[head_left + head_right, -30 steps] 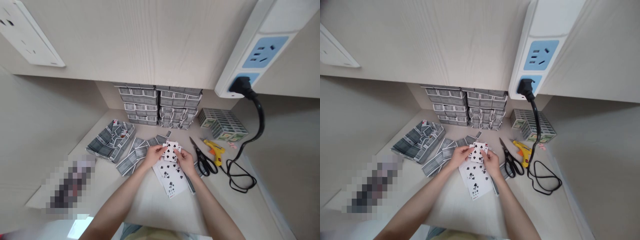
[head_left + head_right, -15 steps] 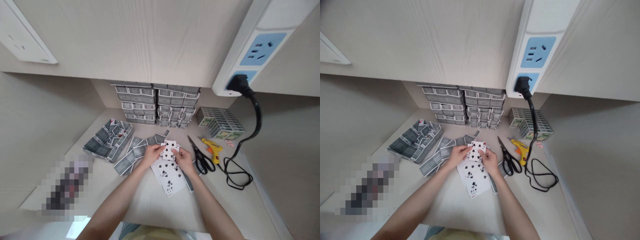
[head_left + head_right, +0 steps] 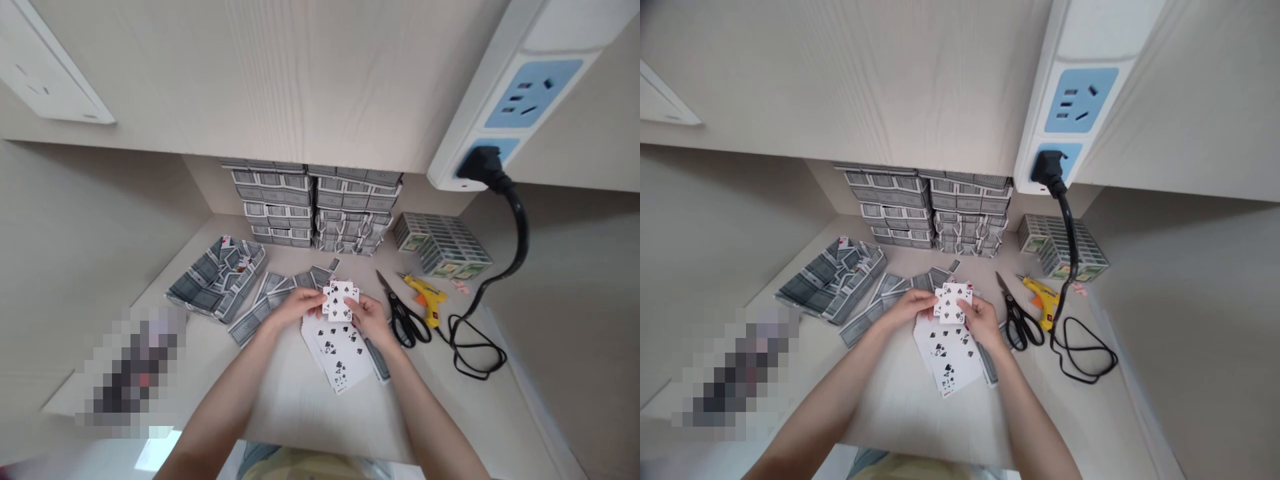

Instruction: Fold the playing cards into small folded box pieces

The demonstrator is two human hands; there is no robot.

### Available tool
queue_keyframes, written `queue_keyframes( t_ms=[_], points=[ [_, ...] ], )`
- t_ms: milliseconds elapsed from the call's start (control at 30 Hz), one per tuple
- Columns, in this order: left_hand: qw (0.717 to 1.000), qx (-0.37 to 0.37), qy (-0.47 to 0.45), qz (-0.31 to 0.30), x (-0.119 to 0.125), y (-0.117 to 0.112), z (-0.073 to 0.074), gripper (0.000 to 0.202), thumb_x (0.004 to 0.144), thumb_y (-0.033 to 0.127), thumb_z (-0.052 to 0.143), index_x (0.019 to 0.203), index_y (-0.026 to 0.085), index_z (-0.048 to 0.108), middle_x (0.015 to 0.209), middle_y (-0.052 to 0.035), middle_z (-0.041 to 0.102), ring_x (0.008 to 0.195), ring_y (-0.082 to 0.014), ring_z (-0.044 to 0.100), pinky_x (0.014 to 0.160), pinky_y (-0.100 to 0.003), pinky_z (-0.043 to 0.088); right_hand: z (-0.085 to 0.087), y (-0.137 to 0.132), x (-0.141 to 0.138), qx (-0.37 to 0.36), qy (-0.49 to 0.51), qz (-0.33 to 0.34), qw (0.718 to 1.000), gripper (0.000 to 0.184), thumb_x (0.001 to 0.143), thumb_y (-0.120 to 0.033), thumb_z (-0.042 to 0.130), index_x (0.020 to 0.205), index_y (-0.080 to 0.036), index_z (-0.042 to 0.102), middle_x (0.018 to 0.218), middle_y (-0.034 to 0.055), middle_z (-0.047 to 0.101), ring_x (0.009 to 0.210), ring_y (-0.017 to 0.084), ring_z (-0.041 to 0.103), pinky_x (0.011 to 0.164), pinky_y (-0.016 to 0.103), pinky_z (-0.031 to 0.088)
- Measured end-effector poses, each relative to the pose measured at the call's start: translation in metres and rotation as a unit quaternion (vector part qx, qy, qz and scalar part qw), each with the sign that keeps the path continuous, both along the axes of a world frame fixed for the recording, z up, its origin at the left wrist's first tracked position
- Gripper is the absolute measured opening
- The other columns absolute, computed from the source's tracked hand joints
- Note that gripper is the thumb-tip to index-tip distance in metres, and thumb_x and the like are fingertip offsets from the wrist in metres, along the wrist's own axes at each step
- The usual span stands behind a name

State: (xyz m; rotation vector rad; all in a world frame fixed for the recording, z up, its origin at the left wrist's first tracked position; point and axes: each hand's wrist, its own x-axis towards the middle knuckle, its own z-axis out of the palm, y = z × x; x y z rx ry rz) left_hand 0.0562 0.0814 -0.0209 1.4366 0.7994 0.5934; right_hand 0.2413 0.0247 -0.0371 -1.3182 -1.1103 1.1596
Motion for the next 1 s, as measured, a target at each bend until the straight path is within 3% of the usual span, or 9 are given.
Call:
queue_keyframes(
  t_ms=[167, 333, 533, 767, 1000],
  points=[
    [0.999, -0.03, 0.01, 0.031, 0.001, 0.0, 0.001, 0.035, 0.065, 0.046, 0.064, 0.059, 0.012, 0.063, 0.052, -0.0004, 0.056, 0.048, -0.0086, 0.045, 0.046, -0.02, 0.032, -0.001, -0.001, 0.005, -0.027, 0.02, 0.043, 0.998, 0.04, 0.067, -0.055, 0.061, 0.061, -0.016, 0.056, 0.031, -0.0078, 0.039, 0.027, 0.005, 0.028, 0.03, 0.019, 0.02],
    [0.998, -0.049, 0.006, 0.046, 0.005, -0.001, -0.002, 0.032, 0.06, 0.043, 0.069, 0.064, 0.011, 0.066, 0.052, 0.0011, 0.056, 0.048, -0.0074, 0.045, 0.046, -0.019, 0.031, -0.006, -0.001, 0.004, -0.013, 0.004, 0.035, 0.999, 0.039, 0.067, -0.055, 0.06, 0.061, -0.017, 0.055, 0.032, -0.0078, 0.039, 0.028, 0.006, 0.029, 0.03, 0.02, 0.02],
    [0.991, -0.092, 0.003, 0.092, 0.015, -0.008, -0.003, 0.033, 0.055, 0.039, 0.073, 0.072, 0.012, 0.068, 0.069, -0.0029, 0.066, 0.058, -0.0112, 0.053, 0.053, -0.021, 0.039, -0.005, -0.002, -0.002, -0.006, -0.006, 0.01, 1.0, 0.039, 0.067, -0.054, 0.061, 0.058, -0.017, 0.055, 0.032, -0.0073, 0.038, 0.027, 0.007, 0.028, 0.031, 0.021, 0.02],
    [0.987, -0.039, 0.045, 0.146, 0.023, -0.008, -0.008, 0.028, 0.056, 0.037, 0.071, 0.064, 0.012, 0.063, 0.058, 0.0021, 0.058, 0.052, -0.008, 0.046, 0.048, -0.018, 0.032, -0.002, -0.002, -0.005, -0.006, 0.005, -0.006, 1.0, 0.036, 0.067, -0.053, 0.061, 0.061, -0.017, 0.056, 0.034, -0.0075, 0.038, 0.029, 0.007, 0.027, 0.031, 0.021, 0.018],
    [0.981, -0.077, 0.018, 0.177, 0.027, -0.008, -0.01, 0.029, 0.051, 0.037, 0.074, 0.056, 0.013, 0.059, 0.052, 0.004, 0.054, 0.047, -0.0065, 0.043, 0.045, -0.019, 0.03, -0.002, -0.002, -0.004, -0.005, 0.013, -0.004, 1.0, 0.037, 0.067, -0.052, 0.062, 0.057, -0.017, 0.055, 0.034, -0.0072, 0.038, 0.03, 0.006, 0.027, 0.031, 0.021, 0.019]
  ],
)
